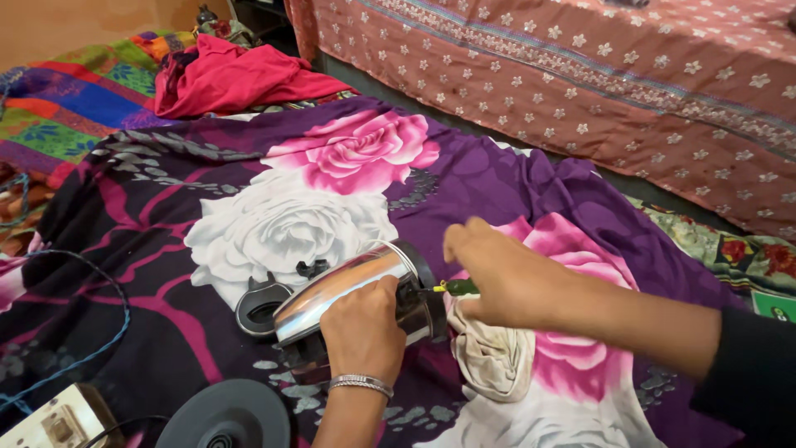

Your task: The person works on a stainless steel electric kettle lying on a bed, using a screwdriver to unscrew and pry the black handle and base housing away from the metal body. They manipulate the detached housing and lid components, reposition the kettle, and continue unscrewing the housing at the base.

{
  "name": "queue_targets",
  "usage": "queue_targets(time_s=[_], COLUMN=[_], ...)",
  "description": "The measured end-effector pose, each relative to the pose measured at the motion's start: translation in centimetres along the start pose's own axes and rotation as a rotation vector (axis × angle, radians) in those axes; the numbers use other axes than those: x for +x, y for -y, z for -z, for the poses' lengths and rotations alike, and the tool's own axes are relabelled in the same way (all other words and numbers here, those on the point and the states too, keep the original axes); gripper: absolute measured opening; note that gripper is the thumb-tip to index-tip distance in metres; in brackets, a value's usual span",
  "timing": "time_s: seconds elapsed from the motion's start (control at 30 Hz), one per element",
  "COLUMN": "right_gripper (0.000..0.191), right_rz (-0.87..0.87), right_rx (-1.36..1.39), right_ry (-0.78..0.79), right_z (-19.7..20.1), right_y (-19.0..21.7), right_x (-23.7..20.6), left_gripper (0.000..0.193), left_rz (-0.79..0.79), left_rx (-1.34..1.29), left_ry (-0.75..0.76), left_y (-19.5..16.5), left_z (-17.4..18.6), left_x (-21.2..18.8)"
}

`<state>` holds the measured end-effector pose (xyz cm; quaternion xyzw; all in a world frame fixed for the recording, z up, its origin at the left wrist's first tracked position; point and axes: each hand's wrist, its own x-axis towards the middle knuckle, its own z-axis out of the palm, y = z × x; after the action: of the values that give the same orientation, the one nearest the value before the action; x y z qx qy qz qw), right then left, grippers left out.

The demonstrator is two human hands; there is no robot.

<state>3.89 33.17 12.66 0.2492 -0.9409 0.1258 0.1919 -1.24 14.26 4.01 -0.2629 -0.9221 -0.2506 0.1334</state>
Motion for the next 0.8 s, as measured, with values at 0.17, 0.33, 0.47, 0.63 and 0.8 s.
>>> queue_targets(time_s=[0.17, 0.33, 0.47, 0.63, 0.8], right_gripper=[0.017, 0.015, 0.024, 0.037, 0.047], right_rz=[0.05, -0.029, -0.413, -1.1, -0.603], right_rx=[-0.346, -0.353, -0.154, 0.203, -0.202], right_ry=[0.359, 0.572, 0.311, 0.459, 0.38], right_z=[1.4, 0.8, 0.0, 1.8, 1.2], right_y=[2.3, 3.7, 4.6, 1.7, 2.2], right_x=[1.5, 3.0, 4.0, 6.1, 3.9], left_gripper=[0.017, 0.014, 0.014, 0.015, 0.02], left_rz=[0.003, -0.028, -0.035, -0.022, -0.013], left_rx=[-0.006, -0.042, -0.059, -0.028, -0.035], left_ry=[0.014, -0.057, -0.069, -0.048, -0.019], left_y=[-0.1, 0.3, 0.5, 0.3, 0.2], left_z=[0.0, -0.1, -0.4, 0.0, 0.3], left_x=[-0.1, -0.2, -0.2, -0.2, -0.2])
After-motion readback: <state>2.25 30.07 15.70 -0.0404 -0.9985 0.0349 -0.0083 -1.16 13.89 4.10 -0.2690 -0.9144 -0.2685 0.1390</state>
